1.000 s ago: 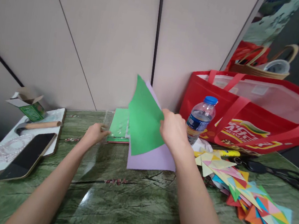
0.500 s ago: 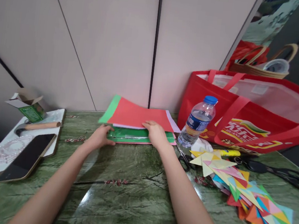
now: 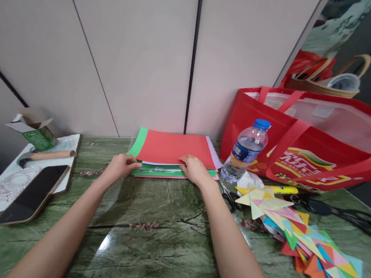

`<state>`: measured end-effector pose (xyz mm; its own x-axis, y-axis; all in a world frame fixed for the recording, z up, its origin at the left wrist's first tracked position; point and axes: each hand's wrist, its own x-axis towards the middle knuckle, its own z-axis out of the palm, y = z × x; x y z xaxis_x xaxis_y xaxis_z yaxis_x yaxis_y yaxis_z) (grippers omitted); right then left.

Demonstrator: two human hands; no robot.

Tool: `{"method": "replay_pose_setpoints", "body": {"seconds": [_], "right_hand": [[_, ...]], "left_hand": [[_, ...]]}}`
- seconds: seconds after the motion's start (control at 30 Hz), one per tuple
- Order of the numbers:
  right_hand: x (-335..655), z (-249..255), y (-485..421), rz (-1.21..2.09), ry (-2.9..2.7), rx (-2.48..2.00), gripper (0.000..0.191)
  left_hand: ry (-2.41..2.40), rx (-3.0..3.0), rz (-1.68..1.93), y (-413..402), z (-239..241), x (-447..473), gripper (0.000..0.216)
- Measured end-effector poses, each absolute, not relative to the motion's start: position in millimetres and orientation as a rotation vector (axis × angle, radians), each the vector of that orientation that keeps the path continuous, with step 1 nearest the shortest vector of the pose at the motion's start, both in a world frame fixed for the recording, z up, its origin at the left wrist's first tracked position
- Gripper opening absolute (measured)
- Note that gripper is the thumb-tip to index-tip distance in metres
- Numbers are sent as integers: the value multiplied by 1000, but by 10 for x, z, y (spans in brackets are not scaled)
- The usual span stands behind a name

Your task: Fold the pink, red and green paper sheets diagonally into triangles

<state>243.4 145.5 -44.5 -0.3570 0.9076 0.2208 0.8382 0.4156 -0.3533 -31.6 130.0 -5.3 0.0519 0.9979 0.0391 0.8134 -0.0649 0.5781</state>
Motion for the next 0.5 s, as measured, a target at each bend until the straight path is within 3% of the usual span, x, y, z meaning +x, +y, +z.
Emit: {"method": "replay_pose_setpoints", "body": {"seconds": [0.2, 0.33, 0.5], "right_hand": [[2414, -463, 1436, 245, -2336, -1476, 46], [2419, -479, 1443, 237, -2345, -1480, 49], [2390, -463, 1415, 204, -2305, -1476, 45]], "left_hand": [[1693, 1650, 692, 1283, 10, -312, 22], [1536, 1404, 796, 1255, 114, -340, 33], [1326, 1187, 993, 1233, 281, -373, 30]]}}
